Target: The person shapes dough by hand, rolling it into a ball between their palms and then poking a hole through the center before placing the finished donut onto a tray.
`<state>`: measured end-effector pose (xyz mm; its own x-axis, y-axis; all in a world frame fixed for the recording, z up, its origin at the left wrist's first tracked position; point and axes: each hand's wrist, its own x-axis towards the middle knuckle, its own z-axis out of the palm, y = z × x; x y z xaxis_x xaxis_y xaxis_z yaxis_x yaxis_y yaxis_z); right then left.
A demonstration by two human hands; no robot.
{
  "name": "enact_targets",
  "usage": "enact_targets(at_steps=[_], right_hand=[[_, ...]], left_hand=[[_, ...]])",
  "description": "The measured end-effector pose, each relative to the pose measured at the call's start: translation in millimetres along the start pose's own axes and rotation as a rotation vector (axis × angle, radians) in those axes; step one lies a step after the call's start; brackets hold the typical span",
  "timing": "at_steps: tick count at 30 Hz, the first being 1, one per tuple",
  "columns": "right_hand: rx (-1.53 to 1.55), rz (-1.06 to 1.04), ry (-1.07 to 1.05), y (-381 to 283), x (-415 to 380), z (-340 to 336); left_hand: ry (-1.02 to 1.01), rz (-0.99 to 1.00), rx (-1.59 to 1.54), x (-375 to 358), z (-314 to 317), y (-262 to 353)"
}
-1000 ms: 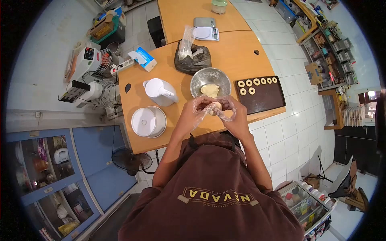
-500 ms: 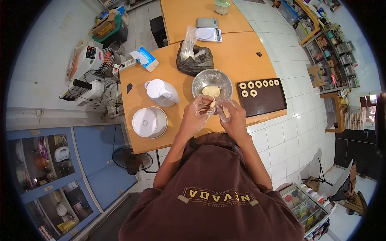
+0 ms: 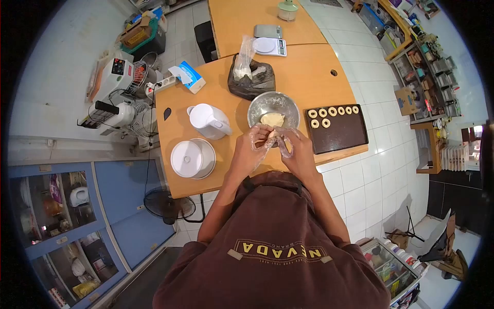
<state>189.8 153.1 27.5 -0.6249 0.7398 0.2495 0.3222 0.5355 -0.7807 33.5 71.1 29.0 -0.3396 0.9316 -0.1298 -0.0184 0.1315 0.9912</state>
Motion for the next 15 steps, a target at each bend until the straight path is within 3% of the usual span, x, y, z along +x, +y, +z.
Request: enact_targets(at_steps=[8, 11, 15], right_hand=[[0.379, 0.126, 0.06, -2.0, -1.5, 12.1], [0.639, 0.225, 0.066, 10.3, -6.0, 21.7], [0.705, 0.297, 0.014, 15.9, -6.7, 17.7]], left_hand=[[0.029, 0.175, 0.2, 8.1, -12.3, -13.7], [0.044, 0.13, 0.096, 8.3, -8.7, -11.5], [0.004, 0.044, -0.174, 8.0, -9.6, -17.9]])
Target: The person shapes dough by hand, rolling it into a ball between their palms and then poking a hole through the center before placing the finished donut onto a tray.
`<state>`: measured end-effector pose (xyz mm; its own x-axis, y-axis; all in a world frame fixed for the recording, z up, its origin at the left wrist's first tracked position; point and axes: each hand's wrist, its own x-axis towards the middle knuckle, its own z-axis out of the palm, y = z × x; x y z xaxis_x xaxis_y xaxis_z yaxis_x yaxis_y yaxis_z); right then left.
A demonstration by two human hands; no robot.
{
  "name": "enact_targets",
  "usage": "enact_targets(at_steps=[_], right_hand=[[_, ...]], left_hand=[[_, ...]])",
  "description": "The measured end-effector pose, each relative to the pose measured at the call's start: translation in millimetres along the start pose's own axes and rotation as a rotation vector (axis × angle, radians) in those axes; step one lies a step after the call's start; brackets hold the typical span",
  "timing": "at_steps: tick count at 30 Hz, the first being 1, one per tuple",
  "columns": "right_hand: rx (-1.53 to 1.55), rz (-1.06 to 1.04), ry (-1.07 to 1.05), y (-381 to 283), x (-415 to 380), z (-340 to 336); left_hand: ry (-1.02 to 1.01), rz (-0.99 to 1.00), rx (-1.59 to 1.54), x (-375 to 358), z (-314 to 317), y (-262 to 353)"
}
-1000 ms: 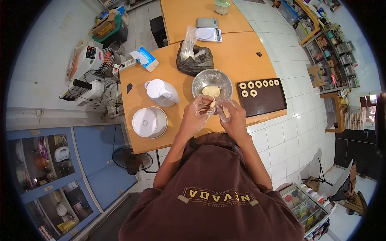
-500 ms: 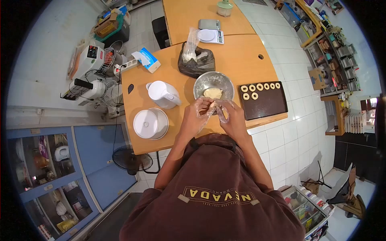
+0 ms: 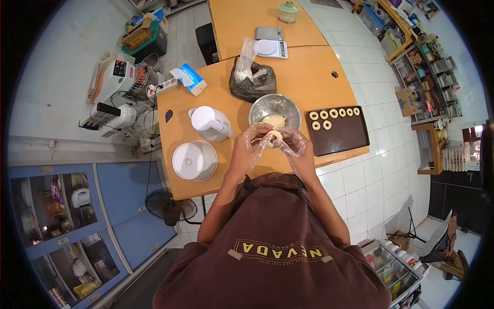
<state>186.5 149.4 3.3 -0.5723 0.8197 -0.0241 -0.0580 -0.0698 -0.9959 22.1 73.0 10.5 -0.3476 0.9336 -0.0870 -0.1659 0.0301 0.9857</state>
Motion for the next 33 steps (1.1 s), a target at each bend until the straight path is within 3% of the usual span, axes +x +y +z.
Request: enact_targets(at_steps=[8, 11, 23, 29, 33], right_hand=[[0.168, 0.056, 0.088, -9.1, -3.9, -0.2], [0.149, -0.012, 0.142, -15.3, -7.4, 3.7], [0.189, 0.024, 0.21, -6.8, -15.0, 1.0], [0.053, 0.054, 0.125, -4.9, -17.5, 1.4], [0.175, 0.035, 0.192, -7.9, -21.6, 5.8]], left_hand=[[-0.035, -0.06, -0.275, -3.5, 7.1, 15.0], [-0.097, -0.114, -0.304, -4.4, 3.8, 6.6], [-0.042, -0.011, -0.172, -4.4, 14.4, 8.8], [-0.048, 0.04, -0.197, -4.8, 15.5, 1.4], [-0.058, 0.038, -0.159, -12.5, 19.1, -0.5]])
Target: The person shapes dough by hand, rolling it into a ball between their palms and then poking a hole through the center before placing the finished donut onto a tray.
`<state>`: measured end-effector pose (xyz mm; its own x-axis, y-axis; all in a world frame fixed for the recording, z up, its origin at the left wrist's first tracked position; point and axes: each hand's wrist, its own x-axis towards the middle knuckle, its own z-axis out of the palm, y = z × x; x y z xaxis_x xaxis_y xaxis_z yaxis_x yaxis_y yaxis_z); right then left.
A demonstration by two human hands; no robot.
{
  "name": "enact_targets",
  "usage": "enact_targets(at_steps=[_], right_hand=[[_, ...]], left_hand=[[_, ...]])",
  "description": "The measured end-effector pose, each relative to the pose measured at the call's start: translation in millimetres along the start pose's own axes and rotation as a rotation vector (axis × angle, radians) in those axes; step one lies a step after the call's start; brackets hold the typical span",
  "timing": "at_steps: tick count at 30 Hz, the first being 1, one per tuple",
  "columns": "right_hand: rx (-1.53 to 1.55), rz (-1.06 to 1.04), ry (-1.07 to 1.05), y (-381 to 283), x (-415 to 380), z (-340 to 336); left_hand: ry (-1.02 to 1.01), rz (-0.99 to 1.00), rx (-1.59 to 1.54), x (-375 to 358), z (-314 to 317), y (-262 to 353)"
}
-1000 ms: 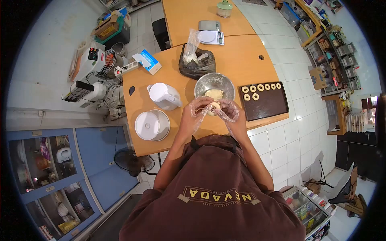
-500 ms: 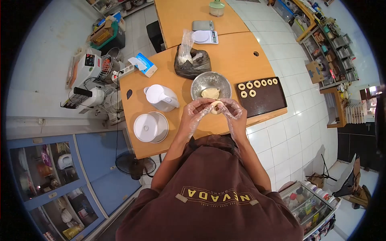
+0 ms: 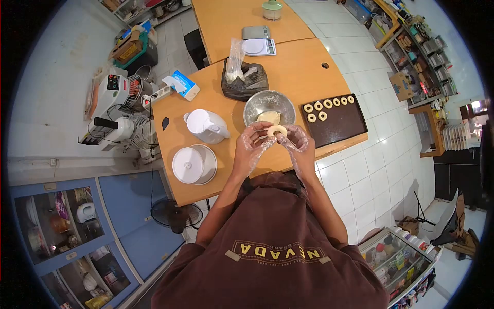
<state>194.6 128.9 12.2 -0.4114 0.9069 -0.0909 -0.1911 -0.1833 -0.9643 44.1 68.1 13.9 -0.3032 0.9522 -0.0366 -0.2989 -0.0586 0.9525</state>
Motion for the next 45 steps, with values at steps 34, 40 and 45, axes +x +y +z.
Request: enact_targets(at_steps=[34, 40, 45], right_hand=[[-0.643, -0.355, -0.05, -10.7, 1.4, 5.1], [-0.234, -0.117, -0.129, -0.2, 3.5, -0.9], [-0.097, -0.048, -0.157, -6.0, 7.7, -3.9]], left_hand=[[0.013, -0.019, 0.061, 2.1, -18.0, 2.8], [-0.007, -0.046, 0.0, 3.6, -17.6, 5.1], [-0.068, -0.024, 0.01, 5.7, -15.3, 3.3]])
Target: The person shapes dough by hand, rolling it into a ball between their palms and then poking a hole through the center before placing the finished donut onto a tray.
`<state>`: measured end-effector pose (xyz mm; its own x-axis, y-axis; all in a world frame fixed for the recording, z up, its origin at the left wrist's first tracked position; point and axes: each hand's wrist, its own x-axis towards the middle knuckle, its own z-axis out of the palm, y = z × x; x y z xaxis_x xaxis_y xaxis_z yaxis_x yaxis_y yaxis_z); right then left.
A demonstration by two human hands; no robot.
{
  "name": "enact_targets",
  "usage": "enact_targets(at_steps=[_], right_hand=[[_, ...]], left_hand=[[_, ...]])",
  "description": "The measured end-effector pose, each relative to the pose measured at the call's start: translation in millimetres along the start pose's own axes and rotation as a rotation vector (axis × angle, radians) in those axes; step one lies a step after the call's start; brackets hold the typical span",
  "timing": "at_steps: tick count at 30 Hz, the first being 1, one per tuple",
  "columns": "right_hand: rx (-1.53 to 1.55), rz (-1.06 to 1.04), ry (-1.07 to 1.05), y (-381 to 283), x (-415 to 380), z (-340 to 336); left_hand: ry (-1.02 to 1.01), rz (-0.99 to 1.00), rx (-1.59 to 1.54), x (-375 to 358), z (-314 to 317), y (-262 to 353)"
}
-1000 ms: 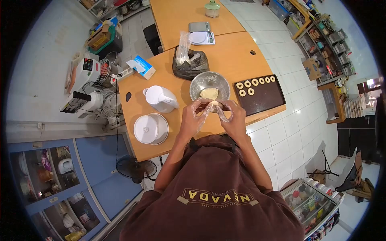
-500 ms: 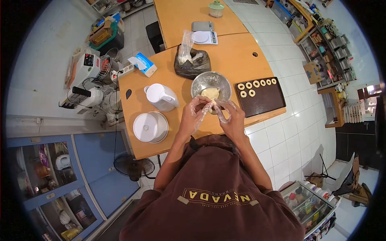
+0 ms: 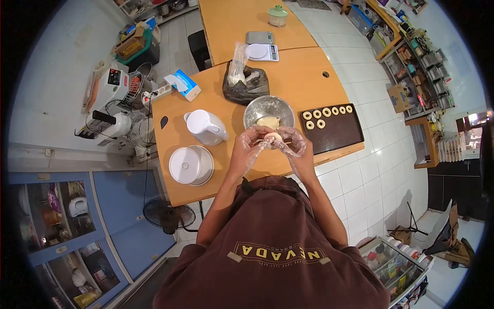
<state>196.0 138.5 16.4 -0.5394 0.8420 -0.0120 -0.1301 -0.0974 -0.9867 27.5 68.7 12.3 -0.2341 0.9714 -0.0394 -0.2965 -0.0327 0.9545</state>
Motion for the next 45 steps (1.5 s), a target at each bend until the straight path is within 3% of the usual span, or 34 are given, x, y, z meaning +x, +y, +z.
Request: enact_targets(at_steps=[2, 8, 16, 23, 32, 39, 45], right_hand=[[0.124, 0.038, 0.027, -1.9, -2.0, -2.3], [0.12, 0.06, 0.108, -8.7, -10.3, -10.1], [-0.103, 0.004, 0.137, -2.5, -35.6, -37.0], [0.077, 0.041, 0.408, -11.6, -68.4, -58.7], [0.013, -0.027, 0.55, -21.8, -96.7, -85.4], [0.026, -0.047, 0.761, -23.2, -103.7, -103.7], [-0.081, 0.048, 0.66, -27.6, -105.6, -119.4]], left_hand=[[0.011, -0.01, 0.004, -1.3, 7.5, 6.2], [-0.018, -0.059, 0.038, -2.8, 10.9, -4.9], [-0.198, -0.09, 0.086, 4.6, 32.0, -18.7], [-0.284, -0.202, -0.021, 9.9, 81.7, -16.7], [-0.582, -0.201, -0.029, 33.1, 121.8, -35.8], [-0.644, -0.313, 0.088, 42.2, 153.6, -33.4], [-0.609, -0.311, 0.15, 53.6, 169.7, -44.3]])
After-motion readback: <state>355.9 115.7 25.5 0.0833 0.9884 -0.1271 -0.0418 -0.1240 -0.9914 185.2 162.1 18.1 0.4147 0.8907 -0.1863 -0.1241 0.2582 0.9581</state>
